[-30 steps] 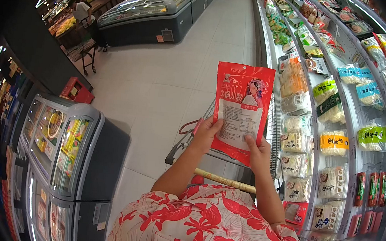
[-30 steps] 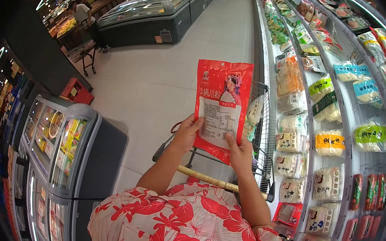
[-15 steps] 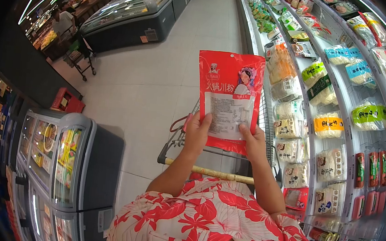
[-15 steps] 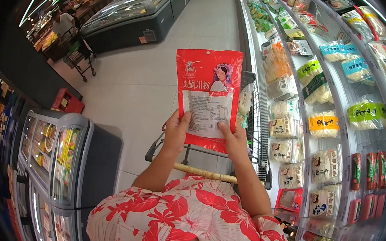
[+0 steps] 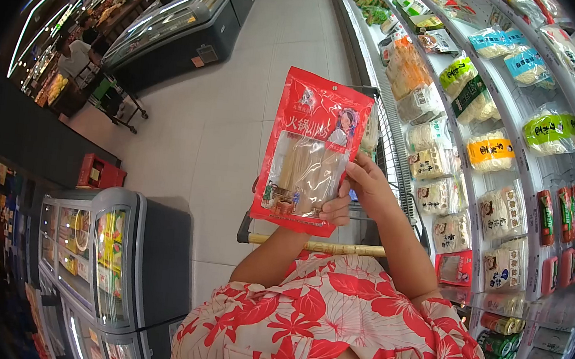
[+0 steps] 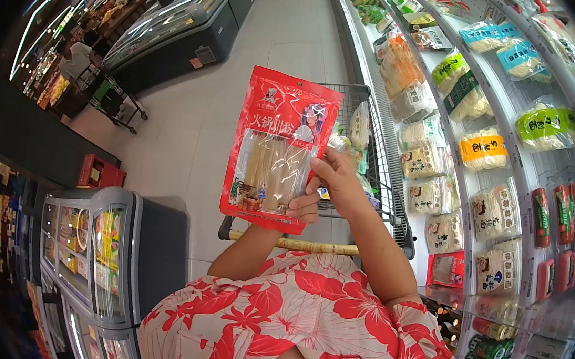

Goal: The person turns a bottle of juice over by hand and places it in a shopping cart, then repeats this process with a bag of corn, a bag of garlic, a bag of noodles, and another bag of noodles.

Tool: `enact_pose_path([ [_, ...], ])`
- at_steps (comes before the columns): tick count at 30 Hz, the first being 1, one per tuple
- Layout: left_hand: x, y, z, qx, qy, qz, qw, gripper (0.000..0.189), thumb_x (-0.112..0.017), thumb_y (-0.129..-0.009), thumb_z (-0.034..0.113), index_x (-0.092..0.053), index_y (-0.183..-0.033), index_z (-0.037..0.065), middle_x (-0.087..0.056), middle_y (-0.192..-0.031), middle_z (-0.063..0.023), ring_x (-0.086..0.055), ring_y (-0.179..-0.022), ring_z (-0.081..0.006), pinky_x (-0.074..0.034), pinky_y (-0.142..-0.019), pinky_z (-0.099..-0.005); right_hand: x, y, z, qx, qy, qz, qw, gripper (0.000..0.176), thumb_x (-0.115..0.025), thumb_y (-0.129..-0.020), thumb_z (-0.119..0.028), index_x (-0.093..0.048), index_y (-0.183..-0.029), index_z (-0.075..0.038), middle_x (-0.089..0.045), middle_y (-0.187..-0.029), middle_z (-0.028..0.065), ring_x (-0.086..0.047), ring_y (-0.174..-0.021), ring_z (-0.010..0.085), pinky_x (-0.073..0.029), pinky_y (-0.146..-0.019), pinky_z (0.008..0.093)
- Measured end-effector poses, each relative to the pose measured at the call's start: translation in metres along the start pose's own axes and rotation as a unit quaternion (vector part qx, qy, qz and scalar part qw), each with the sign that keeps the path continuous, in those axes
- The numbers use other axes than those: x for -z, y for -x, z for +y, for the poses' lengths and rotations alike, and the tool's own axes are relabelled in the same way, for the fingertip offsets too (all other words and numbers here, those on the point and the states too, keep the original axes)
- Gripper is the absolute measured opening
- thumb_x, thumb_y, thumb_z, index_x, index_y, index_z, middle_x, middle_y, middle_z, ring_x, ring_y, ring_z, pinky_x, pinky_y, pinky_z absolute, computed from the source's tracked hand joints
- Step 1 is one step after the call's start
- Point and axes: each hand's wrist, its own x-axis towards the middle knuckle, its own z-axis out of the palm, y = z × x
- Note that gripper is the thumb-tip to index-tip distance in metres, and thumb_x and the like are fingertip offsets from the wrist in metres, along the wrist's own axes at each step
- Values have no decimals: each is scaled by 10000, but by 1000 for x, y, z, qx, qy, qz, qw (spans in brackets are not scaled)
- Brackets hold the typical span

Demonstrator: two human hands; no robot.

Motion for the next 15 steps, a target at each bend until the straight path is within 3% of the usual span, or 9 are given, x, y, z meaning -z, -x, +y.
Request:
enact_pose_path([
  [1, 0, -4, -2, 50, 19, -49, 997, 662, -443, -900, 541, -467, -1197, -50, -592, -917, -135, -608, -780, -206, -450, -703, -323, 7, 1, 2, -108, -87, -88, 986, 294, -623, -894, -213, -581, -1124, -34, -646, -1003, 82, -651, -768, 133, -514, -683, 230],
  [2, -1, -6, -3, 56, 24, -47, 997, 662, -443, -900, 541, -467, -1197, -50, -592, -917, -135, -608, -780, -206, -450, -703, -323, 9, 2, 8, -95, -52, -48, 993, 190, -637, -887, -199, -608, -1013, -61, -661, -872, 22, -575, -510, 74, -452, -489, 164],
  [5, -15, -4, -8, -39, -51, 110, 992, 660, -430, -912, 530, -441, -1239, -44, -577, -1014, -144, -597, -881, -226, -455, -772, -349, 9, 8, 1, -89, -73, 23, 993, 183, -648, -882, -189, -623, -994, -47, -660, -886, 29, -599, -606, 84, -475, -555, 193],
  [6, -22, -1, -9, -71, -78, 162, 981, 660, -425, -916, 526, -432, -1253, -42, -572, -1046, -147, -594, -915, -233, -456, -795, -358, 4, 7, 1, -23, -120, 34, 992, 200, -648, -884, -179, -629, -1016, -30, -664, -919, 34, -615, -727, 84, -500, -645, 235],
  [11, -52, 15, 5, -221, -218, 398, 863, 663, -403, -937, 507, -389, -1323, -32, -547, -1208, -162, -576, -1085, -266, -464, -911, -402, 10, 10, -3, 63, -106, 73, 990, 236, -635, -895, -164, -627, -1076, -13, -667, -978, 52, -608, -815, 86, -499, -735, 252],
  [12, -53, 23, 12, -218, -217, 400, 863, 663, -403, -937, 507, -389, -1323, -32, -547, -1208, -162, -576, -1085, -266, -464, -911, -402, 8, 12, -7, 62, -104, 85, 989, 232, -635, -896, -165, -629, -1070, -12, -666, -975, 54, -607, -814, 85, -498, -733, 253],
  [14, -49, 42, 27, -93, -257, 226, 935, 594, -470, -958, 356, -304, -1406, 4, -419, -1396, -146, -450, -1266, -289, -383, -1044, -449, 5, 14, -9, 61, -102, 98, 988, 228, -635, -897, -166, -630, -1063, -11, -666, -972, 55, -606, -812, 84, -498, -731, 253],
  [15, -48, 48, 30, -92, -256, 226, 935, 594, -470, -958, 356, -304, -1406, 4, -419, -1396, -146, -450, -1266, -289, -383, -1044, -449, 4, 13, -10, 62, -103, 101, 988, 226, -635, -897, -165, -632, -1060, -9, -666, -971, 59, -606, -814, 85, -498, -730, 252],
])
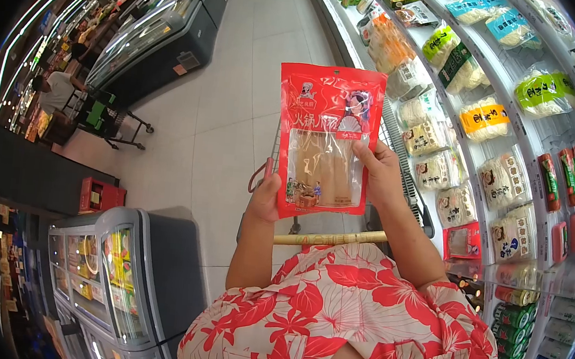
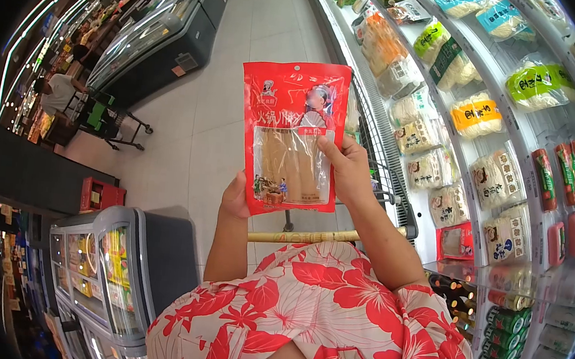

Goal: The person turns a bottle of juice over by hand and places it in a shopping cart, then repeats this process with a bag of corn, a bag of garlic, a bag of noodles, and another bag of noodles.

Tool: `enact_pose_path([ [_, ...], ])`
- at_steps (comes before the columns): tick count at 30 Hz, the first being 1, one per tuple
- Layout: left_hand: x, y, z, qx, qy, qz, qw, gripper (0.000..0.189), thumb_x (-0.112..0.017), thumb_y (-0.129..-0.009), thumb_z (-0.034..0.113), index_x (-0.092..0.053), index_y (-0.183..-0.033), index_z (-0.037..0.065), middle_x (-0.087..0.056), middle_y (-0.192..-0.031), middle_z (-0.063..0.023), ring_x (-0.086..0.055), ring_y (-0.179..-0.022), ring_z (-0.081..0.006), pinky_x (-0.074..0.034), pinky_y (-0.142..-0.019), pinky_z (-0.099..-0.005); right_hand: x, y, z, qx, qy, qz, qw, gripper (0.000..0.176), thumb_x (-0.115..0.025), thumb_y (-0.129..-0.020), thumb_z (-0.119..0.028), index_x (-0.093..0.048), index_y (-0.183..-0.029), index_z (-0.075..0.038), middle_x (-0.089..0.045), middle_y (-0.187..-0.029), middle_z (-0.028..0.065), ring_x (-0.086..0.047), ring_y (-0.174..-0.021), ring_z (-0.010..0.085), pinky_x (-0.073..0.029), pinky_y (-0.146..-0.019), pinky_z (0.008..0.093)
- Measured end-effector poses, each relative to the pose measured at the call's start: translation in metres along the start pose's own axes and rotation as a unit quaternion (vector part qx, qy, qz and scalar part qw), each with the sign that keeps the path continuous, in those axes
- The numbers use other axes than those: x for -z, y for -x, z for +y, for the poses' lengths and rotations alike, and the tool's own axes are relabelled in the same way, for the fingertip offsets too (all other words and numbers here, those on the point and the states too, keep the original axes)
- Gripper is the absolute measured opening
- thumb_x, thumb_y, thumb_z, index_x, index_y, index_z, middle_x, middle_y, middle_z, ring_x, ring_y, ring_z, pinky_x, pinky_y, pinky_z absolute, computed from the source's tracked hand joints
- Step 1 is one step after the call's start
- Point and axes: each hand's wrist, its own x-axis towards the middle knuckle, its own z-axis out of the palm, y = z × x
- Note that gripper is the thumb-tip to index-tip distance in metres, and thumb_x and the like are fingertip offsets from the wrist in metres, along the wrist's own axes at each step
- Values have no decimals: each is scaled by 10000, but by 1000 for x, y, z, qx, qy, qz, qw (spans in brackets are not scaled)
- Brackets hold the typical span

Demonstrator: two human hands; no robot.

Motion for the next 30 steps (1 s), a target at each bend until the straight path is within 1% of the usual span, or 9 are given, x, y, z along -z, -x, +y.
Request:
enact_pose_path([
  [2, 6, 8, 1, 22, -205, 107, 973, 551, -534, -934, 187, -296, -1399, 11, -444, -1368, -167, -509, -1210, -287, -440, -992, -447, -2, 1, -1, 2, 0, 3, 1000, 223, -634, -897, -165, -633, -1056, -8, -666, -969, 62, -607, -816, 85, -498, -728, 251],
  [5, 1, 4, 0, 25, -148, 106, 983, 591, -590, -888, 83, -297, -1395, 6, -453, -1362, -163, -509, -1210, -277, -441, -994, -434, -5, 3, -5, 5, 5, -6, 1000, 220, -638, -894, -158, -634, -1051, -4, -666, -966, 62, -607, -814, 84, -500, -718, 249],
  [18, -4, 4, -1, 36, -146, 79, 986, 578, -588, -892, 104, -314, -1390, 0, -467, -1355, -162, -505, -1215, -267, -414, -1012, -432, -9, 11, -14, 22, 15, -21, 999, 235, -633, -897, -149, -625, -1069, 12, -667, -977, 70, -615, -828, 94, -502, -726, 250],
  [20, -2, 4, -7, -7, -143, 88, 986, 534, -558, -905, 85, -334, -1380, -15, -533, -1275, -163, -603, -1069, -267, -510, -890, -416, -5, 13, -16, 24, 19, -27, 999, 238, -617, -908, -149, -619, -1082, 13, -668, -981, 68, -619, -825, 95, -504, -717, 246],
  [24, 17, -1, -21, -2, -76, 81, 994, 521, -581, -905, 156, -373, -1361, 11, -585, -1186, -170, -629, -1016, -265, -513, -869, -395, -14, 16, -21, 7, -54, -171, 984, 401, -568, -931, -263, -532, -1227, 5, -605, -1138, 134, -558, -1059, 170, -424, -930, 323],
  [26, 14, -15, -39, 31, 147, -147, 978, 504, -565, -916, 283, -414, -1322, 23, -638, -953, -153, -661, -708, -234, -521, -620, -321, -25, 14, -17, 44, -61, -192, 979, 485, -555, -932, -306, -474, -1300, -2, -571, -1197, 155, -515, -1146, 197, -371, -1012, 354],
  [27, -8, -16, -41, 35, 128, -117, 984, 536, -534, -911, 417, -449, -1271, 30, -613, -778, -123, -591, -524, -201, -427, -472, -281, -26, 12, -10, 47, -7, -148, 988, 558, -556, -925, -336, -400, -1352, -12, -544, -1227, 165, -466, -1199, 213, -299, -1059, 378],
  [28, -14, -24, -46, 55, 153, -155, 974, 586, -531, -882, 502, -469, -1232, 36, -616, -757, -112, -608, -556, -206, -413, -457, -266, -24, 8, -3, 51, 47, -103, 992, 638, -557, -918, -365, -327, -1405, -22, -516, -1256, 174, -416, -1251, 229, -228, -1106, 403],
  [30, -12, -33, -60, 106, 222, -224, 943, 601, -542, -863, 520, -479, -1195, 23, -607, -736, -115, -596, -554, -201, -421, -476, -270, -20, 4, 6, 34, 62, -98, 993, 644, -594, -903, -323, -300, -1399, -36, -521, -1247, 150, -479, -1186, 209, -377, -1016, 370],
])
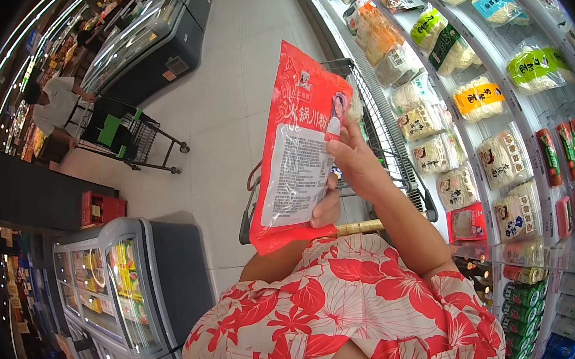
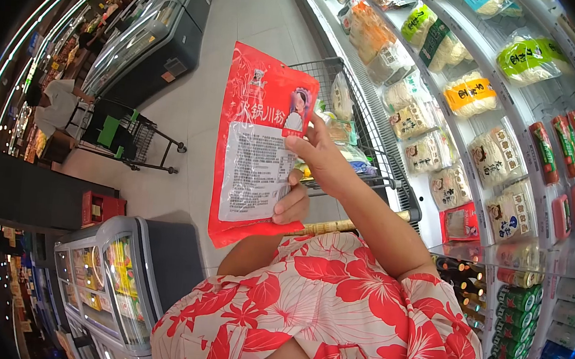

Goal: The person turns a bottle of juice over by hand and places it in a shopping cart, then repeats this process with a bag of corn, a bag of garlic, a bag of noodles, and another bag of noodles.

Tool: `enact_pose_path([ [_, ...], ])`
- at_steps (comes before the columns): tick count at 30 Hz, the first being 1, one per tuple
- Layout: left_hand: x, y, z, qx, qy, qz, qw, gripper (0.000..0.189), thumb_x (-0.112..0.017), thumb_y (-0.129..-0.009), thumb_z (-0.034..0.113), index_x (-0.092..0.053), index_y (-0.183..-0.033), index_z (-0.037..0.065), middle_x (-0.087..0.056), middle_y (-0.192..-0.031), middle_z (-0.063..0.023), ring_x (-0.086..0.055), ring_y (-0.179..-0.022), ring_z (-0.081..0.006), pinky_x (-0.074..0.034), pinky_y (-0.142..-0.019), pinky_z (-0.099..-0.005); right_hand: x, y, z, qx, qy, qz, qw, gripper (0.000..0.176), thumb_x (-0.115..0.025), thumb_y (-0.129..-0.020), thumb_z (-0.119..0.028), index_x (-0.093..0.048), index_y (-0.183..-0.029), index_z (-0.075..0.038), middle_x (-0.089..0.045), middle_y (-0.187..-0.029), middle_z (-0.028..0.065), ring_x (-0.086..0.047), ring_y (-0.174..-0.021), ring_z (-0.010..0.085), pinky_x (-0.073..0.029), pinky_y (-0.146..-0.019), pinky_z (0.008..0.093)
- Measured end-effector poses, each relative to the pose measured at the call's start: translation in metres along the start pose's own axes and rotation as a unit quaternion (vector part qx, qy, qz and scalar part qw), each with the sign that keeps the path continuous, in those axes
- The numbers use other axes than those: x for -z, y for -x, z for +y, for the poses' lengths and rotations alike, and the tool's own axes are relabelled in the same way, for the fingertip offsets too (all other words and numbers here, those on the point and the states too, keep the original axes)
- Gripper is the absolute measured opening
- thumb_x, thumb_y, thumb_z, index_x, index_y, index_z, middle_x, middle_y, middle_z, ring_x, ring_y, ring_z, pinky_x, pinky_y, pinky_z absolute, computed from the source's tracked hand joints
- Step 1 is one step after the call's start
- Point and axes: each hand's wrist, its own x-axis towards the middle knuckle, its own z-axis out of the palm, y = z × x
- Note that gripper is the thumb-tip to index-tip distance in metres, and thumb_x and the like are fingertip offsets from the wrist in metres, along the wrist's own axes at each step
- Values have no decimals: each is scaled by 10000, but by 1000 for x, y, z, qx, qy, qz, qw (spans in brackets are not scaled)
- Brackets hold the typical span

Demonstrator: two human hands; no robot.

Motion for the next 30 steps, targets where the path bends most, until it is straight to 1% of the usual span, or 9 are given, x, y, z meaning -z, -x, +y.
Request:
enact_pose_path([
  [3, 24, -2, -13, 30, 83, -43, 995, 670, -497, -848, 587, -486, -1180, 5, -605, -734, -131, -581, -543, -206, -416, -478, -285, 1, 2, -1, -164, -160, -29, 973, 452, -676, -859, -218, -474, -1216, -28, -625, -1067, 80, -625, -820, 114, -515, -635, 222],
  [6, 40, 0, -12, 43, 87, 12, 995, 855, -415, -804, 696, -463, -1171, -76, -581, -767, -224, -565, -603, -284, -412, -530, -337, 5, 10, -7, -138, -7, -2, 990, 455, -697, -840, -270, -510, -1172, -21, -639, -1017, 78, -623, -821, 79, -466, -437, 169],
  [8, 33, 4, -5, 37, 15, 68, 997, 863, -396, -802, 710, -460, -1219, -43, -603, -910, -268, -611, -700, -356, -492, -627, -371, 2, 16, -14, -129, 5, 27, 991, 354, -708, -832, -232, -569, -1079, -20, -661, -971, 75, -633, -818, 104, -521, -557, 208],
  [11, 16, 1, 0, -113, -89, 380, 914, 672, -405, -905, 563, -400, -1358, 67, -520, -1286, -170, -570, -1095, -350, -481, -949, -449, 14, 15, -5, -45, -85, 63, 993, 319, -700, -840, -166, -573, -1093, -19, -670, -977, 81, -650, -860, 143, -541, -745, 302],
  [15, 20, 18, 23, -141, -156, 351, 912, 747, -348, -905, 615, -309, -1424, 79, -444, -1377, -188, -480, -1223, -357, -421, -1002, -491, 32, 18, -17, -53, -75, 75, 993, 326, -706, -831, -147, -579, -1098, -9, -670, -998, 96, -658, -848, 159, -548, -758, 302],
  [18, 0, 25, 35, -117, -191, 243, 944, 666, -457, -931, 487, -324, -1407, 41, -452, -1372, -175, -508, -1206, -301, -434, -998, -459, 38, 17, -23, -49, -88, 85, 991, 329, -709, -828, -149, -580, -1091, 2, -670, -1003, 102, -658, -850, 160, -549, -755, 302],
  [21, -7, 18, 40, -42, -333, 249, 908, 575, -587, -912, 285, -379, -1373, 12, -502, -1331, -122, -528, -1171, -236, -441, -977, -414, 47, 21, -24, -45, -87, 98, 990, 344, -717, -821, -149, -580, -1096, 5, -670, -1008, 104, -657, -867, 166, -543, -770, 313],
  [23, -11, 8, 36, 13, -492, 311, 813, 534, -642, -876, 159, -427, -1339, 1, -531, -1297, -102, -534, -1149, -200, -416, -983, -370, 58, 23, -33, -31, -87, 122, 988, 356, -725, -811, -140, -581, -1105, 1, -668, -1014, 103, -653, -882, 166, -533, -788, 321],
  [30, -2, -59, -28, 136, -412, 331, 838, 474, -604, -883, 76, -432, -1312, -29, -556, -1255, -123, -538, -1143, -206, -415, -978, -364, 133, 76, -54, 23, -131, 178, 975, 363, -729, -813, -177, -585, -1086, 15, -670, -995, 93, -656, -864, 142, -541, -767, 292],
])
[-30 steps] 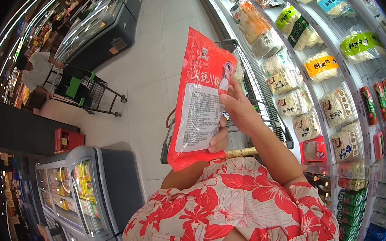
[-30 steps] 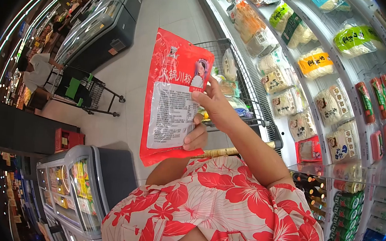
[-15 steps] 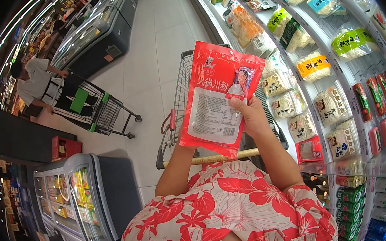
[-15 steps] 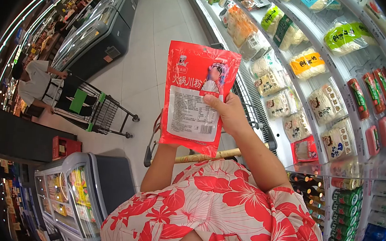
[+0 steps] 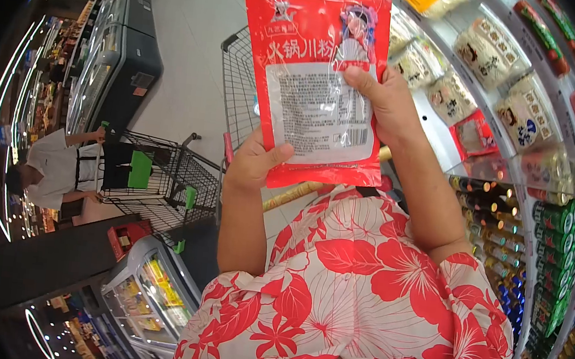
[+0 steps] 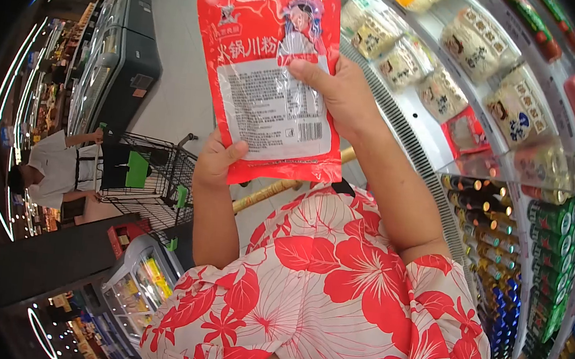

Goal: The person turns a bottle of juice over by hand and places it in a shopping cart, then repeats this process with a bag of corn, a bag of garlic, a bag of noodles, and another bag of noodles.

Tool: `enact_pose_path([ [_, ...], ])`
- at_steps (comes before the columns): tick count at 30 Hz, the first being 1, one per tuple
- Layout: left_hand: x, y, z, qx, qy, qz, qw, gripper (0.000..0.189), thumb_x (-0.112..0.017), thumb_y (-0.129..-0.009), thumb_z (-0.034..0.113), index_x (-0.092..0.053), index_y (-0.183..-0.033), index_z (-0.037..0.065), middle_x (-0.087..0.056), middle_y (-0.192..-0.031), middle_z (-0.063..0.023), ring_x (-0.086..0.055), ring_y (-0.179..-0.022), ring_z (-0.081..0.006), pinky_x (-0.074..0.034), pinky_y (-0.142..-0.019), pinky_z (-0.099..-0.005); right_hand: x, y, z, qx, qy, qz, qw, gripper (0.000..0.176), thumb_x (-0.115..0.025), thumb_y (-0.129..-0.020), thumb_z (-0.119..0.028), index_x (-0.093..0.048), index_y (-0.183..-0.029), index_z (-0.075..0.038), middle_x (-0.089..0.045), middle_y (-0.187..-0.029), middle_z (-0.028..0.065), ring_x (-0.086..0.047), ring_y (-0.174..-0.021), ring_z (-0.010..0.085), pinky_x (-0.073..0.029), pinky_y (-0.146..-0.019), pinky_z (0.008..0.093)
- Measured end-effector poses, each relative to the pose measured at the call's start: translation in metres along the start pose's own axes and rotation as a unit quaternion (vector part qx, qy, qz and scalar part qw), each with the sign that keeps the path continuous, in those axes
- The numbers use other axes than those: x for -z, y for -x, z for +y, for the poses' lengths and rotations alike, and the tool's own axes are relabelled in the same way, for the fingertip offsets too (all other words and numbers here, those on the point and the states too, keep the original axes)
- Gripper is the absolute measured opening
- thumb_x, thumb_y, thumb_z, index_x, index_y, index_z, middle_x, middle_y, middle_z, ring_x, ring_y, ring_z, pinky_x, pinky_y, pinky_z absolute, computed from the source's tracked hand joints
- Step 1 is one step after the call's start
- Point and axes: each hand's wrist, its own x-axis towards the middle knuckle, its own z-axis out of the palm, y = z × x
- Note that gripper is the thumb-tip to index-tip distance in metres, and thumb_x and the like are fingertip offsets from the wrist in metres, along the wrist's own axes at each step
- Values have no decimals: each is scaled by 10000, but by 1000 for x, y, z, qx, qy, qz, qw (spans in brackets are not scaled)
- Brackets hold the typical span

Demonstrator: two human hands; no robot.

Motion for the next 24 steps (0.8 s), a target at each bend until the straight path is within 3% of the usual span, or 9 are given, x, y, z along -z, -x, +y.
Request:
enact_pose_path([
  [7, -57, -45, -29, 69, -72, -35, 994, 612, -643, -780, -22, -374, -1328, -67, -526, -1279, -170, -521, -1183, -257, -400, -1004, -394, 78, 34, -17, 22, -97, 48, 994, 391, -737, -810, -204, -580, -1097, 10, -668, -988, 79, -647, -879, 130, -529, -791, 280],
  [14, -86, -56, -13, 126, -107, -56, 985, 652, -667, -738, -75, -390, -1328, -51, -508, -1307, -157, -500, -1202, -231, -386, -1016, -383, 84, 39, -38, 23, -139, 43, 989, 437, -744, -805, -224, -564, -1129, 7, -665, -1013, 91, -646, -900, 144, -527, -802, 291],
  [24, -65, -51, -3, 129, -167, -127, 969, 634, -667, -746, -66, -416, -1327, -25, -524, -1297, -120, -502, -1184, -196, -387, -1004, -356, 61, 35, -49, 29, -114, 46, 992, 431, -740, -808, -215, -562, -1133, 4, -666, -1027, 98, -653, -894, 155, -531, -795, 291],
])
